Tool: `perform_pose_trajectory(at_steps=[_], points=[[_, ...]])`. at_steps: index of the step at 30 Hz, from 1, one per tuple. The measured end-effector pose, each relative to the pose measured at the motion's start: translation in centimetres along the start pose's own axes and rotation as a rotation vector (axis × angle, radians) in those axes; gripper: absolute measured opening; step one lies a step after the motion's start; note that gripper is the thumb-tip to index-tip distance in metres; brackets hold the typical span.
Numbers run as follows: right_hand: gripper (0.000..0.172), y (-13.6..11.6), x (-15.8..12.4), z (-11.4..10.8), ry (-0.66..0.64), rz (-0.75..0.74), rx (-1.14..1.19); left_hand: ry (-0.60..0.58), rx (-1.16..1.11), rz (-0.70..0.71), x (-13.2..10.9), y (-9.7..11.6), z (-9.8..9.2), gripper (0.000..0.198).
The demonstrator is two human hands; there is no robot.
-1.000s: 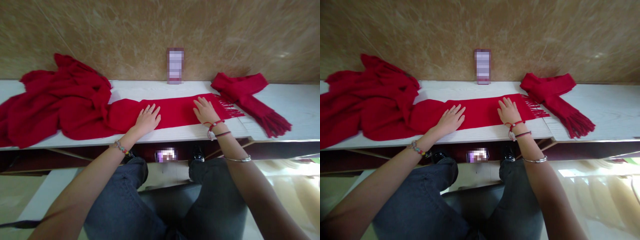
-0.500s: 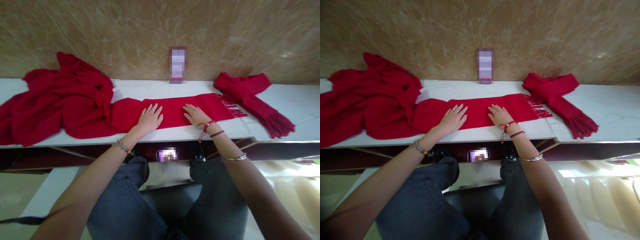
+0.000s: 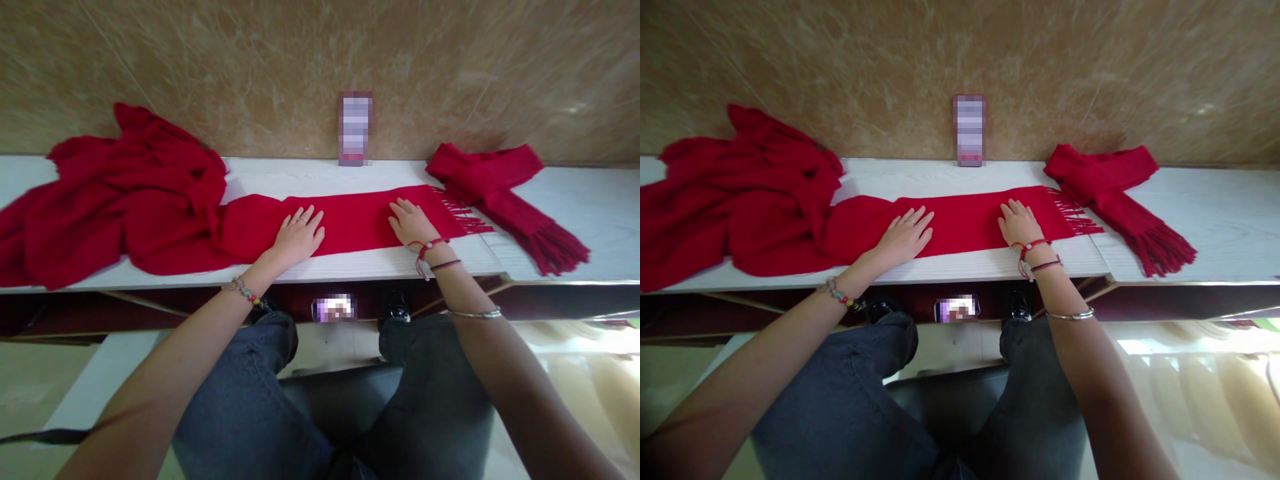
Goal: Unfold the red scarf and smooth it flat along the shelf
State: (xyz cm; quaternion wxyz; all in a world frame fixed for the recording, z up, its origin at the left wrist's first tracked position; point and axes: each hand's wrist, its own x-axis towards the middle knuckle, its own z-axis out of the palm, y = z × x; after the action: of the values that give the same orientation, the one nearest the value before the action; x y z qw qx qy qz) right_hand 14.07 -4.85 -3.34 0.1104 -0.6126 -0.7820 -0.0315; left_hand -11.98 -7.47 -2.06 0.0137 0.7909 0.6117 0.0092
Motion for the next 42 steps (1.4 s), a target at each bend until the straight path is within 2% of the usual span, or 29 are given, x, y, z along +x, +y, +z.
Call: perform_pose_trajectory(at_steps=[6, 10, 14, 21, 24, 27, 29, 33, 37, 40, 42], points=[[0.048, -7.3, 1.9, 0.0, -0.034, -0.128, 0.075, 0.006, 0.006, 0.004, 0.0, 0.0, 0.1, 0.054], [0.048, -9.1, 1.7, 0.2, -0.092, -0.161, 0.096, 0.015, 0.003, 0.017, 0.0, 0.0, 0.1, 0.053], [0.048, -7.1, 1.0, 0.0, -0.135, -0.138, 0.074, 0.005, -0.004, 0.011, 0.0, 0.0, 0.1, 0.054], [0.048, 1.0, -1.2, -1.0, -0.105, 0.053, -0.018, -0.013, -0.019, 0.009, -0.1, 0.2, -0.2, 0.054], [0.049, 3.7, -2.4, -1.5, -0.093, 0.151, -0.045, -0.011, -0.011, 0.008, -0.1, 0.3, -0.2, 0.054], [0.048, 4.8, -3.1, -1.8, -0.074, 0.211, -0.076, -0.01, -0.012, 0.009, 0.0, 0.3, -0.2, 0.054], [0.047, 4.6, -3.0, -2.0, -0.062, 0.239, -0.097, -0.012, -0.012, 0.009, 0.0, 0.2, -0.1, 0.053], [0.047, 1.8, -1.6, -1.8, -0.007, 0.185, -0.076, -0.006, -0.005, 0.01, 0.0, 0.0, 0.0, 0.054], [0.047, -3.6, 0.5, -1.0, 0.032, -0.005, 0.03, -0.003, -0.001, 0.011, 0.0, 0.0, 0.0, 0.053], [0.047, -7.6, 1.6, -0.2, -0.033, -0.139, 0.067, -0.007, 0.007, 0.009, 0.0, 0.1, 0.0, 0.053], [0.048, -8.9, 2.0, 0.1, -0.104, -0.187, 0.076, -0.012, 0.013, 0.003, 0.0, 0.2, -0.1, 0.053]])
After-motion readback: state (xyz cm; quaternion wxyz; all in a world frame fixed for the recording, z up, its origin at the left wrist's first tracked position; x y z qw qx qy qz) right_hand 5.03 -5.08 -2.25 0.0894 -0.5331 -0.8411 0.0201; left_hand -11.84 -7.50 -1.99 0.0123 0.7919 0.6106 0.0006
